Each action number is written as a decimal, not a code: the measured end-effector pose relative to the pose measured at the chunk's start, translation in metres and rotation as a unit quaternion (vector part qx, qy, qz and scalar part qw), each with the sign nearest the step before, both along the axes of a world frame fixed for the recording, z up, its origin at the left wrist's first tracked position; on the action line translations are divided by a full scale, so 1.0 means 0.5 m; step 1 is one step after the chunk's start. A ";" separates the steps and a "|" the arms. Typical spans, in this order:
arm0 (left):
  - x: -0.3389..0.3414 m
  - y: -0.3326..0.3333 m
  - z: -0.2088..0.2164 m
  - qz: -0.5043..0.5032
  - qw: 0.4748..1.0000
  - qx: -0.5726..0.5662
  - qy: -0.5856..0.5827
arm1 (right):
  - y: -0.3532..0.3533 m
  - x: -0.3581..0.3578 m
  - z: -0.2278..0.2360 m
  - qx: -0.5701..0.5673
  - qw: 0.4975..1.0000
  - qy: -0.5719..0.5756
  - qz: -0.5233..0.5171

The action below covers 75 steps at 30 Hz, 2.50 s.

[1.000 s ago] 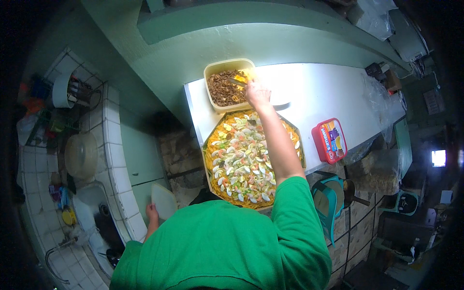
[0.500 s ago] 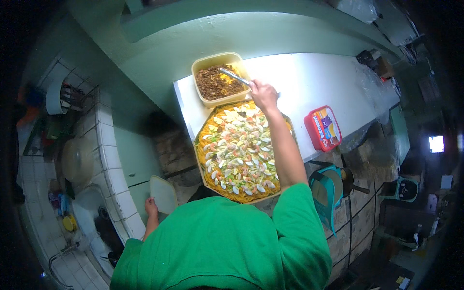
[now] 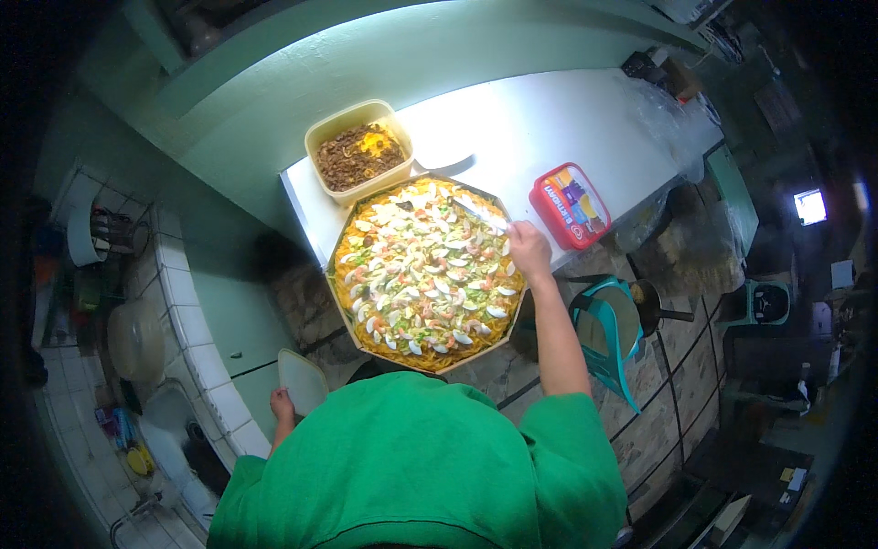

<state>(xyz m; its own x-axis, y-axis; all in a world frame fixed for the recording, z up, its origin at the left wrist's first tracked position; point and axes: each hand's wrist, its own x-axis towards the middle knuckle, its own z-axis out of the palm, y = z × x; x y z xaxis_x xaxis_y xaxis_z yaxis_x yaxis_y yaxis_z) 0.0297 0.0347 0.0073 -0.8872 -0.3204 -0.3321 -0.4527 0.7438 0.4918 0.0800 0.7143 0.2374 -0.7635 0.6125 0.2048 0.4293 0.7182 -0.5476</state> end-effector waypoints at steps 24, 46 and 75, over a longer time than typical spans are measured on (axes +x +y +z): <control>-0.036 -0.020 0.000 0.048 0.997 0.057 0.021 | -0.122 -0.616 0.028 0.084 0.976 -0.201 0.010; -0.108 -0.062 -0.015 0.018 0.995 0.083 0.047 | -0.131 -0.553 0.096 0.088 0.989 -0.118 -0.018; -0.044 0.053 0.019 -0.009 0.996 0.060 0.069 | -0.091 -0.140 0.084 -0.021 0.968 0.249 0.015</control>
